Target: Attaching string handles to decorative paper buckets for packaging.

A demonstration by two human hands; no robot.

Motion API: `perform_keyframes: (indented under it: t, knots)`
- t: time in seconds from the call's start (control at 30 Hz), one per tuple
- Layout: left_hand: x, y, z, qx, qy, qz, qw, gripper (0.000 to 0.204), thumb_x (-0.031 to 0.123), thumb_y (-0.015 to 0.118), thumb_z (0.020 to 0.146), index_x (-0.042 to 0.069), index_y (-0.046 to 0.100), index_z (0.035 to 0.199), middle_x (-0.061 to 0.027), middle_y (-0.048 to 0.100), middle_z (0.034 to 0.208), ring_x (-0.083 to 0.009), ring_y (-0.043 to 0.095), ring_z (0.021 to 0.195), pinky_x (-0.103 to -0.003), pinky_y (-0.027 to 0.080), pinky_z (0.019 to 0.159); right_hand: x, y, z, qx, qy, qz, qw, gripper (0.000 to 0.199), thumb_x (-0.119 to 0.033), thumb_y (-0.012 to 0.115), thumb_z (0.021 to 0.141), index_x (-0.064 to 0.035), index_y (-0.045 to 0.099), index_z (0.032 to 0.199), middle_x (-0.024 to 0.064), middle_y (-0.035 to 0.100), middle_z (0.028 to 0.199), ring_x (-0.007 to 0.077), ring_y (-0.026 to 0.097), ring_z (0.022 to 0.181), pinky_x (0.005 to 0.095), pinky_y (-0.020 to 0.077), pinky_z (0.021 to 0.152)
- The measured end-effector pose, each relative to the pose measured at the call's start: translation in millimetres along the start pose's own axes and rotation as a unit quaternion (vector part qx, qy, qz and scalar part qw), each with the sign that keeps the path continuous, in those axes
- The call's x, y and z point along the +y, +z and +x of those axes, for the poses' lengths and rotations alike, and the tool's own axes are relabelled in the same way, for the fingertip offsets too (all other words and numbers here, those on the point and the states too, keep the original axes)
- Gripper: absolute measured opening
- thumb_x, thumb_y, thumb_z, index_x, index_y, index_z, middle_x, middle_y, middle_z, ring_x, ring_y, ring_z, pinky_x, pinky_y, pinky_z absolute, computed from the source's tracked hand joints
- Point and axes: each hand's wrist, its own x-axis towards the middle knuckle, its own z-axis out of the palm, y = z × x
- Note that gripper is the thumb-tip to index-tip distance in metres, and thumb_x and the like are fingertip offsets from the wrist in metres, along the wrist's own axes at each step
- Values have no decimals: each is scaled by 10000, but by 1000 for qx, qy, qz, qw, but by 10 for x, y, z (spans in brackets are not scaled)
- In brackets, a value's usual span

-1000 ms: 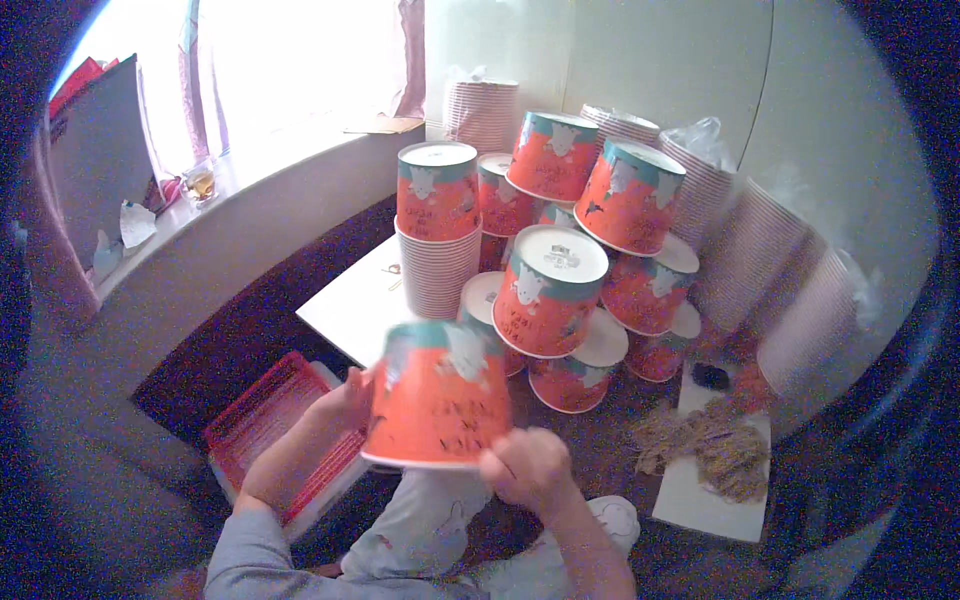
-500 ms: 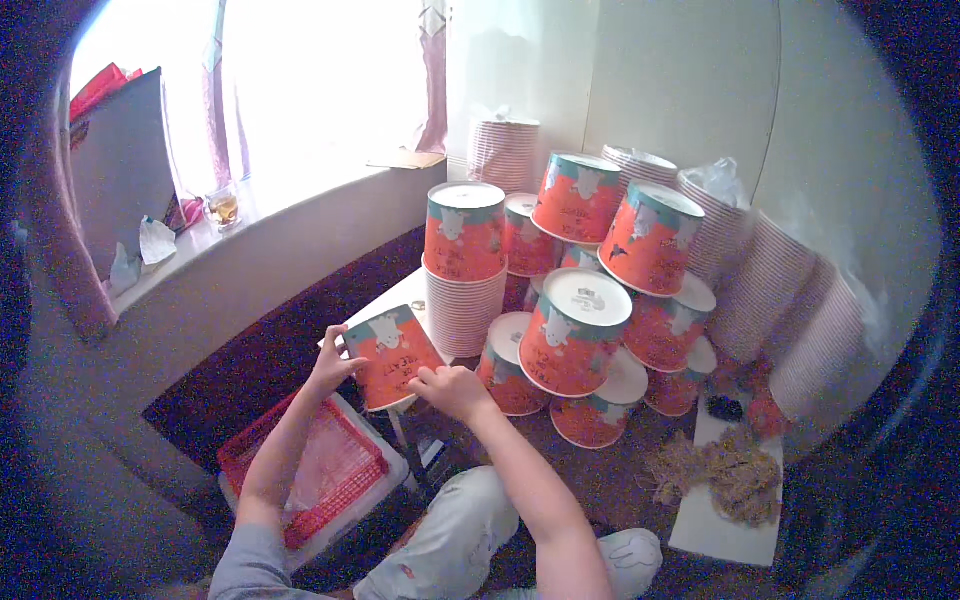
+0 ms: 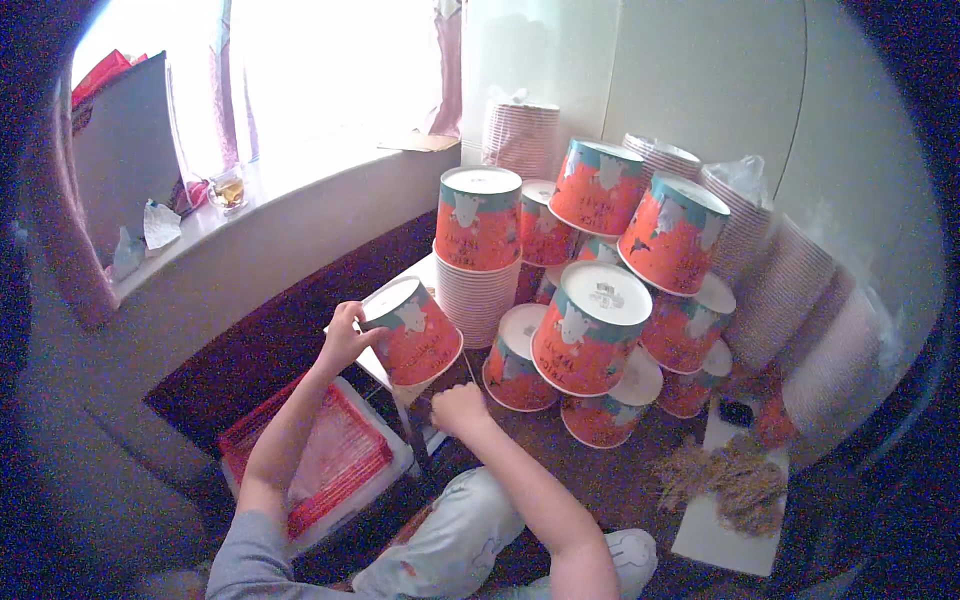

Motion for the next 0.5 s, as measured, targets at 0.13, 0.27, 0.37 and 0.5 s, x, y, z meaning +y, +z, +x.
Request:
perform_keyframes:
  t: [0.13,0.27,0.37,0.5]
  knots:
    - [274,40,-16,4,33,47,998,476,281,773,571,-3,452,781,-211,456,1030,-344,495,935,-367,439,773,-156,108,90,0,-126,69,990,271,-269,528,747,-126,605,965,102,618,889,259,595,826,401,446,738]
    - [470,113,-152,-42,56,67,995,440,242,764,571,5,472,798,-236,436,1106,-353,499,973,-384,440,797,-153,263,86,105,-119,127,979,288,-236,520,745,-143,583,1010,107,613,894,276,582,860,409,452,764]
    - [397,139,-223,-49,38,77,995,426,223,761,571,12,463,791,-211,446,1091,-349,499,954,-393,442,774,-64,253,62,-3,-84,91,992,263,-240,529,733,-121,576,962,113,617,853,286,607,801,415,483,711]
    - [353,136,-161,-16,43,70,996,414,213,754,574,18,450,777,-187,464,1039,-341,498,916,-392,439,747,20,321,-1,45,-83,61,994,264,-248,528,751,-147,580,990,101,612,922,257,586,880,426,423,812]
